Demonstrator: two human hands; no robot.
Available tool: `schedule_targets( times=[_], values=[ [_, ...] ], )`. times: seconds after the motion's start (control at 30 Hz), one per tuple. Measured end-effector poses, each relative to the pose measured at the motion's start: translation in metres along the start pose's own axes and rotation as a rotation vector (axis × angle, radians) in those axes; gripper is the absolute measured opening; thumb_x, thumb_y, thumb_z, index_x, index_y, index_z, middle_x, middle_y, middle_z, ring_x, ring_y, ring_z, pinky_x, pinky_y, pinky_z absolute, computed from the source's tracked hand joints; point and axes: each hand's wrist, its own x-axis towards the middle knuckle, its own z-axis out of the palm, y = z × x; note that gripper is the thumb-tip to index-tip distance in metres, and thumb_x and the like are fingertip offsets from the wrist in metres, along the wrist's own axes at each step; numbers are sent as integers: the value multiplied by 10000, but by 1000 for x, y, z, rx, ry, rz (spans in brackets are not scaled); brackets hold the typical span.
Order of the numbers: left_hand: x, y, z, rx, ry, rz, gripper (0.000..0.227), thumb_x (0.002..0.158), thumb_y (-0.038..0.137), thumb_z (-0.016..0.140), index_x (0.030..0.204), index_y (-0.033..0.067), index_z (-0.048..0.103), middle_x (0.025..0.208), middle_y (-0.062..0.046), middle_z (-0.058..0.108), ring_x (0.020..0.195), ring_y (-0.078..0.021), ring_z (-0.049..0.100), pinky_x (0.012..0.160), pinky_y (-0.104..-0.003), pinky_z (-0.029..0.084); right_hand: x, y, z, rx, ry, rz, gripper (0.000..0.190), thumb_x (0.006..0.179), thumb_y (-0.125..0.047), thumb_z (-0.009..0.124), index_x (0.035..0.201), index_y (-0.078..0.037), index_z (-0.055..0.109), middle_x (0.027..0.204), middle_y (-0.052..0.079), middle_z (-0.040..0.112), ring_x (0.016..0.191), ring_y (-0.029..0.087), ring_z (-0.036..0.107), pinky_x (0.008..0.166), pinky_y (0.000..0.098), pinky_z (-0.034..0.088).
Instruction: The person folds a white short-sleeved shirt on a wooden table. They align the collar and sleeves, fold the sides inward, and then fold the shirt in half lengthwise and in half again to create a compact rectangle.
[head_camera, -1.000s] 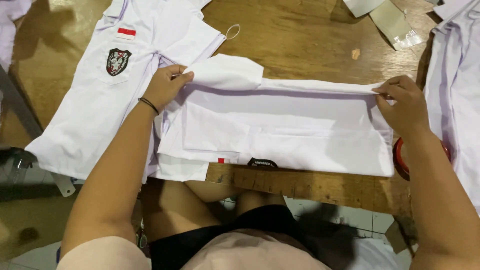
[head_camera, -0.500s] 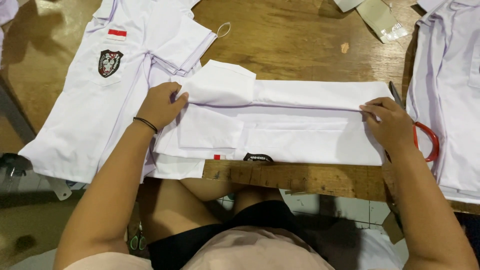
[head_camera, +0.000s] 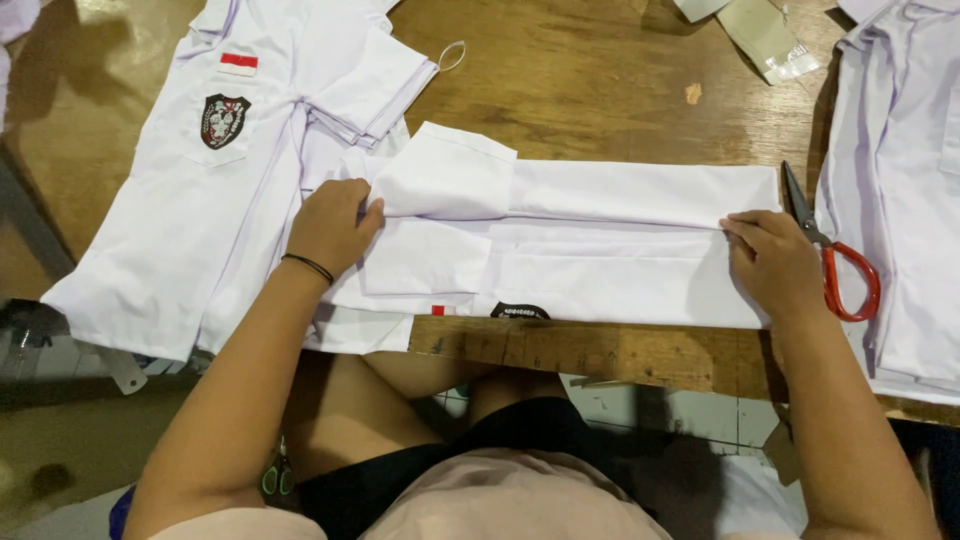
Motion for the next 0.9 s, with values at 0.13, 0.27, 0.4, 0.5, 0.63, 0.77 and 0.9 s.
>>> schedule_targets(
  times=[0.13,0.27,0.4,0.5,0.63,0.77,0.9],
  values=[
    [-5,-9,15,115,144,157,282,1011,264,547,810,72,503,768,-79,593,784,-318,555,741,-476,431,-2,-6,-4,-47,61,-20,223,961,13,748,1162,-38,832,1136,81,795,959,263,667,862,360,560],
    [-11,-7,18,151,223,145,209,991,257,553,856,98,547,795,-23,610,794,-291,583,837,-466,446,-12,3,13,-282,168,8,124,1015,-186,789,1116,-207,858,1017,-42,813,884,232,642,765,354,463],
    [-18,10,26,136,185,7,165,949,257,516,1049,157,602,1128,22,657,1175,-232,532,1011,-519,265,10,-22,9,-292,194,144,156,1016,-179,797,1169,-201,824,1173,-2,780,1069,312,566,828,444,450],
    [-21,45,26,137,313,2,461,928,159,562,1367,84,441,1365,-115,462,1327,-299,321,1040,-606,123,47,-72,19,-97,290,72,248,933,-148,772,1179,-158,798,1154,61,736,1051,301,649,914,407,510],
    [-11,91,31,129,521,104,589,870,192,630,1410,79,426,1355,-108,474,1306,-295,367,1025,-599,59,98,-154,52,131,81,45,393,997,-215,659,1347,-39,674,1364,214,647,1306,406,568,1121,464,421],
    [1,95,35,133,578,25,614,858,219,715,1385,116,416,1186,-58,500,1243,-272,403,1022,-637,39,131,-197,56,181,-380,208,527,1049,-364,474,1482,-71,540,1550,216,487,1498,393,378,1238,539,248],
    [5,53,33,89,539,-45,547,956,259,694,1396,148,388,1027,-26,533,1200,-269,437,1003,-665,26,128,-199,47,246,-388,261,513,1055,-336,494,1489,-66,537,1560,216,471,1509,381,360,1235,535,246]
  ],
)
